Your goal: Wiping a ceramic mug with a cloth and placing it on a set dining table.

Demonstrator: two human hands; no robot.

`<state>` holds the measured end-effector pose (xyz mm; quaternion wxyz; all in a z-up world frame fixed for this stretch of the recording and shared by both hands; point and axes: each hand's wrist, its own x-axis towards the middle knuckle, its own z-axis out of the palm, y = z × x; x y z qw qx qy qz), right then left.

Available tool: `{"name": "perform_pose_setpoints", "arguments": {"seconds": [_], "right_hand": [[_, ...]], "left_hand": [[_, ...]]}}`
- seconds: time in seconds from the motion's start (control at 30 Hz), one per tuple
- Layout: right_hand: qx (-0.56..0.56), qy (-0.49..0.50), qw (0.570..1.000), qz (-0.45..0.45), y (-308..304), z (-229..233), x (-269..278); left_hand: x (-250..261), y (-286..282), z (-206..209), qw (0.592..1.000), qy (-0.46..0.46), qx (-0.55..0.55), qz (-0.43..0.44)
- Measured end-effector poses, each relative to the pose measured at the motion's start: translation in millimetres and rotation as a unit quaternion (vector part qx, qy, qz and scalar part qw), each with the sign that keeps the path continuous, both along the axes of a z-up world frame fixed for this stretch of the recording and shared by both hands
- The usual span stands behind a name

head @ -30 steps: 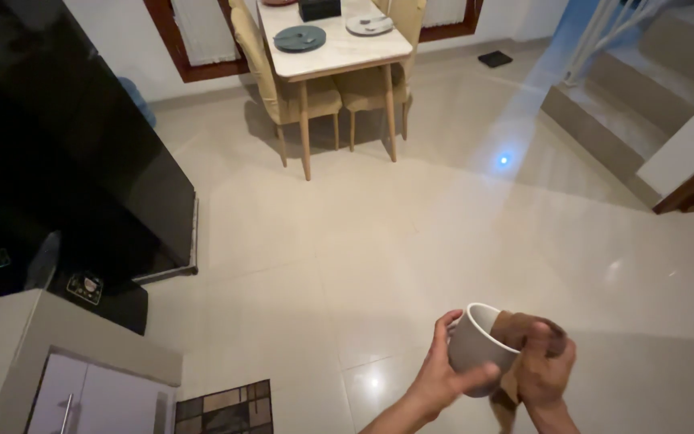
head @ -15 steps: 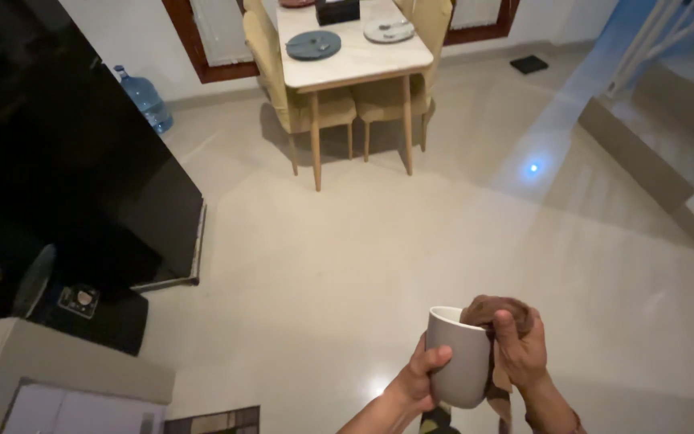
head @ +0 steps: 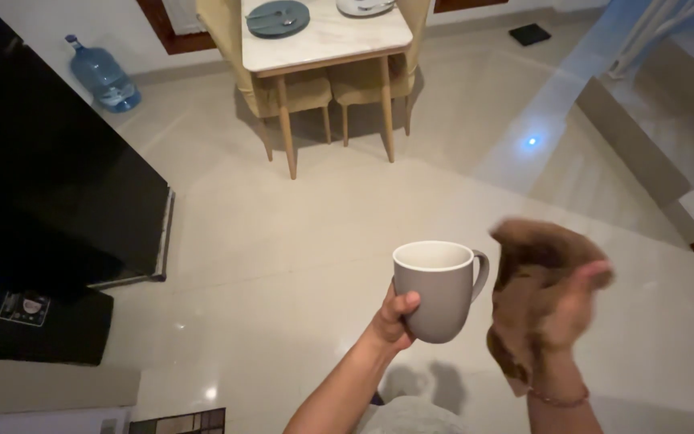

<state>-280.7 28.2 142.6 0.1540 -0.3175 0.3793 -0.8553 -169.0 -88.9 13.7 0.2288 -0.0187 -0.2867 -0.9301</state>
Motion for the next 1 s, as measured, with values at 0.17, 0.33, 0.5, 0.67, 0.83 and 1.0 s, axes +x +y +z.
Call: {"name": "perform_pose_setpoints", "arguments": {"seconds": [0.17,0.33,0.5,0.67,0.83,1.0], "right_hand": [[0.062,0.138,0.988,-0.030,-50.1,-26.0,-24.8],[0.229,0.234,0.934,-0.145,-89.1,-71.5,-81.7],[0.168,0.093,0.981,-0.002,-137.4,-36.0,-122.1],[-0.157,-0.070,0.926,0.337,-213.7,-19.0,-161.0],[-0.056,-0.043,0.964,0.258,-268.7,-34.8,-169.8],[0.044,-0.021,0.984,0.172,-309.0,-65.3,-200.6]], "left_hand": [[-27.9,-26.0,17.2,0.999,-0.041,-0.002,0.021],[-50.7,-74.5,21.3,0.989,-0.032,-0.143,0.000],[-88.6,-125.6,60.4,0.944,-0.025,-0.326,0.044],[-134.8,-186.8,80.7,0.867,-0.014,-0.460,0.189],[-188.2,-273.5,72.4,0.687,0.094,-0.571,0.440],[-230.5,-330.2,31.6,0.689,0.112,-0.578,0.424]]}}
